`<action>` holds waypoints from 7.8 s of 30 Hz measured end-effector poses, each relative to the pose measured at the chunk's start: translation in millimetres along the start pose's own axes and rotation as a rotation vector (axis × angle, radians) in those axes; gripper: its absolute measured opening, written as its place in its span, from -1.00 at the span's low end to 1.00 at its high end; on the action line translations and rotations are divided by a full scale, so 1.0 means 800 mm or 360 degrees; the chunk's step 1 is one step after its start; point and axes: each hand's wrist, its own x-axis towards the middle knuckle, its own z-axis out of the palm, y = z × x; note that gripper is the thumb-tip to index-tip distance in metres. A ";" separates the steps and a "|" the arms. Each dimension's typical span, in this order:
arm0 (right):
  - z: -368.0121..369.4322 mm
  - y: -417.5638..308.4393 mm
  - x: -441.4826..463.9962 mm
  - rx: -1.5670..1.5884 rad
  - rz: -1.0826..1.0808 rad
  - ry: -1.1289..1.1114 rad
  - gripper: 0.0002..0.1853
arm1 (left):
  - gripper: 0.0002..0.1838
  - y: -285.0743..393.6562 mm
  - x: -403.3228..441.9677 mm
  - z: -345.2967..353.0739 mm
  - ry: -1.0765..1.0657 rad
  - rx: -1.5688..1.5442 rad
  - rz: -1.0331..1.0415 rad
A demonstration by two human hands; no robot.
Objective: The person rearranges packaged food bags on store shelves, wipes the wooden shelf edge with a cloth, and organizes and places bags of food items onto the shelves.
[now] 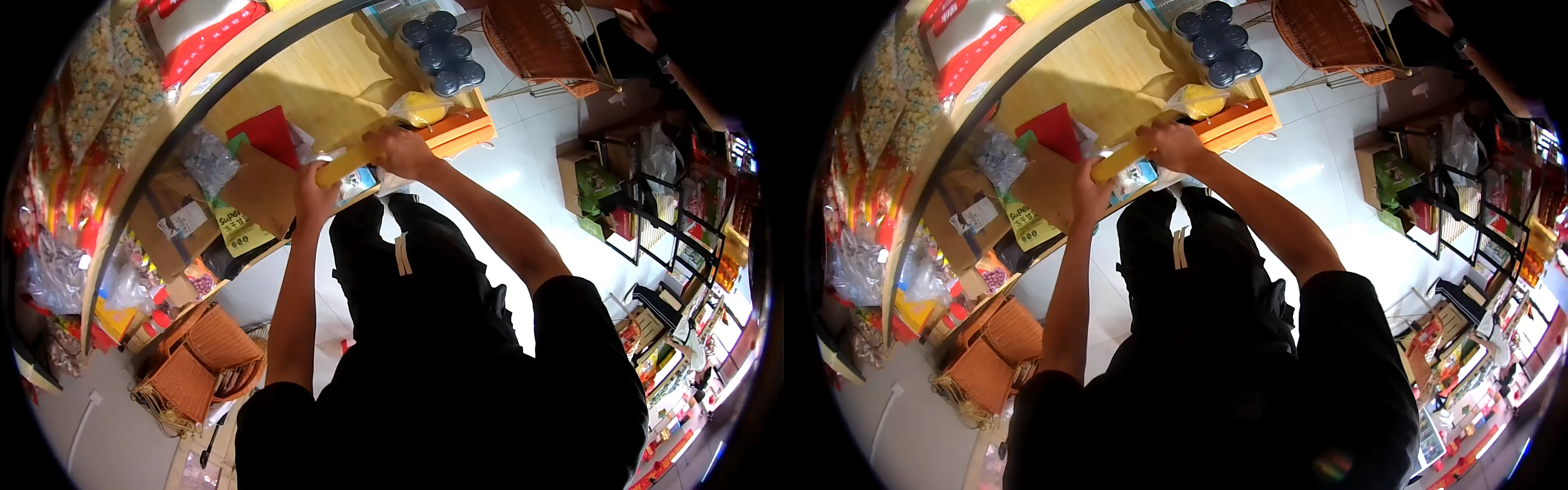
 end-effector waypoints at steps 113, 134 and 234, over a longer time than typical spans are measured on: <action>-0.041 -0.053 -0.055 0.0738 0.0228 0.0234 -0.30 | -0.51 0.067 -0.046 -0.003 0.0437 -0.0459 -0.0205; 0.044 0.057 0.071 0.0554 0.0583 -0.0002 -0.25 | -0.56 -0.047 0.100 0.054 0.0162 -0.0056 -0.0276; -0.254 -0.237 0.147 0.0298 -0.0450 0.0883 -0.30 | -0.67 0.345 -0.123 -0.449 0.0274 -0.1504 0.1958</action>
